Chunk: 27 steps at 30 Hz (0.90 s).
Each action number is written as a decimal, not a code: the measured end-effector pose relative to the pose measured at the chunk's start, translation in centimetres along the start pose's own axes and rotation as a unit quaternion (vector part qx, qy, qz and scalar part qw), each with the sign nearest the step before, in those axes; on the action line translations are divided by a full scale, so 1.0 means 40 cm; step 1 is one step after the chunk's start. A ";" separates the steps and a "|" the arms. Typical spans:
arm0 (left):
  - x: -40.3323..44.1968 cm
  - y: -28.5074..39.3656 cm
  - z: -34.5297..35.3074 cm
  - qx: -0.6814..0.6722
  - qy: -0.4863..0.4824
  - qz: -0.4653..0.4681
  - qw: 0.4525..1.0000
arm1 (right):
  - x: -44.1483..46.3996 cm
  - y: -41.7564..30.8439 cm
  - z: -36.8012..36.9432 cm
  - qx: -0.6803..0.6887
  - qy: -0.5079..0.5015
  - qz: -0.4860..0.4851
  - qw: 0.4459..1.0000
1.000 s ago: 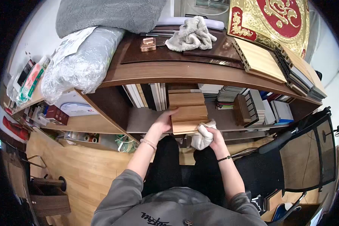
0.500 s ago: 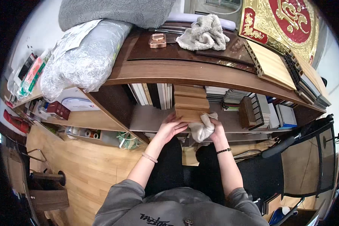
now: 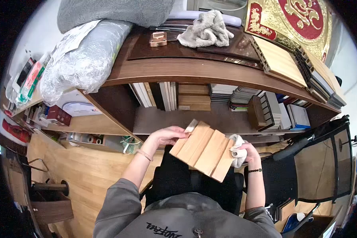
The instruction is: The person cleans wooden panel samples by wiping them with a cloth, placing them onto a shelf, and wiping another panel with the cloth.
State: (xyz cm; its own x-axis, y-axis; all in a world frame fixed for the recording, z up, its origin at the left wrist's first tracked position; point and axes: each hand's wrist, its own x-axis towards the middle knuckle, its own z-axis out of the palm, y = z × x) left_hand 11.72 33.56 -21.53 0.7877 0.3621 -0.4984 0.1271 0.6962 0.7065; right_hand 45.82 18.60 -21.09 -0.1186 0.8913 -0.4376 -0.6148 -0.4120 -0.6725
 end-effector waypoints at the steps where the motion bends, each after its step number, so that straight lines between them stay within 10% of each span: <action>1: 0.004 -0.011 0.007 0.053 -0.054 -0.031 0.997 | 0.007 0.005 -0.008 -0.018 0.003 0.003 1.000; 9: -0.062 -0.137 0.120 -0.228 0.134 0.218 0.939 | 0.034 0.114 0.022 0.245 -0.010 -0.125 0.961; 27: 0.365 -0.061 0.076 -0.461 0.234 0.360 0.777 | 0.031 0.297 -0.037 0.290 -0.077 -0.055 0.952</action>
State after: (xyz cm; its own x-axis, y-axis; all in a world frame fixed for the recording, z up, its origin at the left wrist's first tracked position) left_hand 24.75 35.25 -28.99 0.1213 0.8986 -0.4217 -0.8998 0.2790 0.3356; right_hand 39.52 14.55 -30.52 -0.1134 0.9588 -0.2606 -0.9522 -0.1798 -0.2470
